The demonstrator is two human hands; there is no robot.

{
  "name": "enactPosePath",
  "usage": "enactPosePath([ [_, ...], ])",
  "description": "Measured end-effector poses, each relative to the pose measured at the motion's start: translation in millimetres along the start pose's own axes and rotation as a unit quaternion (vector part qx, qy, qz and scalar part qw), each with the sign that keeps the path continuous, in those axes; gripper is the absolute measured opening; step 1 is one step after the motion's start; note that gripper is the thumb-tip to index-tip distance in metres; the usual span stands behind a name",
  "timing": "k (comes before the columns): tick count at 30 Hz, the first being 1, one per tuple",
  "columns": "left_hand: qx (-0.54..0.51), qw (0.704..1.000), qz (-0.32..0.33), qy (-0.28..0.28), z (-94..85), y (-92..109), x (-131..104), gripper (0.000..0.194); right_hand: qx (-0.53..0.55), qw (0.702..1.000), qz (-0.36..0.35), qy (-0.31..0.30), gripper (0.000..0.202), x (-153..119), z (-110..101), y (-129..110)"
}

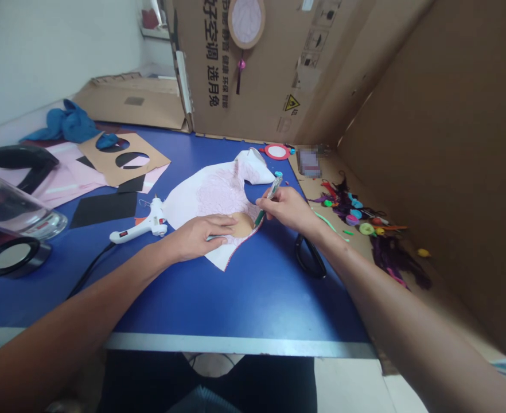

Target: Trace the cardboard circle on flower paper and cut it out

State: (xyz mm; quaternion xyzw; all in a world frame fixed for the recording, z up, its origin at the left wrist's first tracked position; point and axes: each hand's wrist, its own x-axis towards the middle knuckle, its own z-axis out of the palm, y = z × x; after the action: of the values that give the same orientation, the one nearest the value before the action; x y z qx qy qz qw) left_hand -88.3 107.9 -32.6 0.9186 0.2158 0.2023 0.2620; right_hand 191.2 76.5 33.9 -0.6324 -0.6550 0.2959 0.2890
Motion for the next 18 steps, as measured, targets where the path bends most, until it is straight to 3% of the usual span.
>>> enactPosePath([
  [13, 0.006, 1.0, 0.007, -0.003, 0.8, -2.0, -0.2, 0.036, -0.006, 1.0, -0.001, 0.01, 0.035, 9.1, -3.7, 3.0],
  [15, 0.002, 1.0, 0.013, -0.002, 1.7, -3.7, -0.4, 0.035, 0.003, 0.999, -0.025, 0.04, 0.034, 4.4, -5.3, 0.6],
  [18, -0.002, 1.0, 0.018, -0.003, 2.1, -4.1, -0.5, 0.034, -0.007, 0.987, -0.13, 0.093, 0.03, -13.1, -1.7, -3.1],
])
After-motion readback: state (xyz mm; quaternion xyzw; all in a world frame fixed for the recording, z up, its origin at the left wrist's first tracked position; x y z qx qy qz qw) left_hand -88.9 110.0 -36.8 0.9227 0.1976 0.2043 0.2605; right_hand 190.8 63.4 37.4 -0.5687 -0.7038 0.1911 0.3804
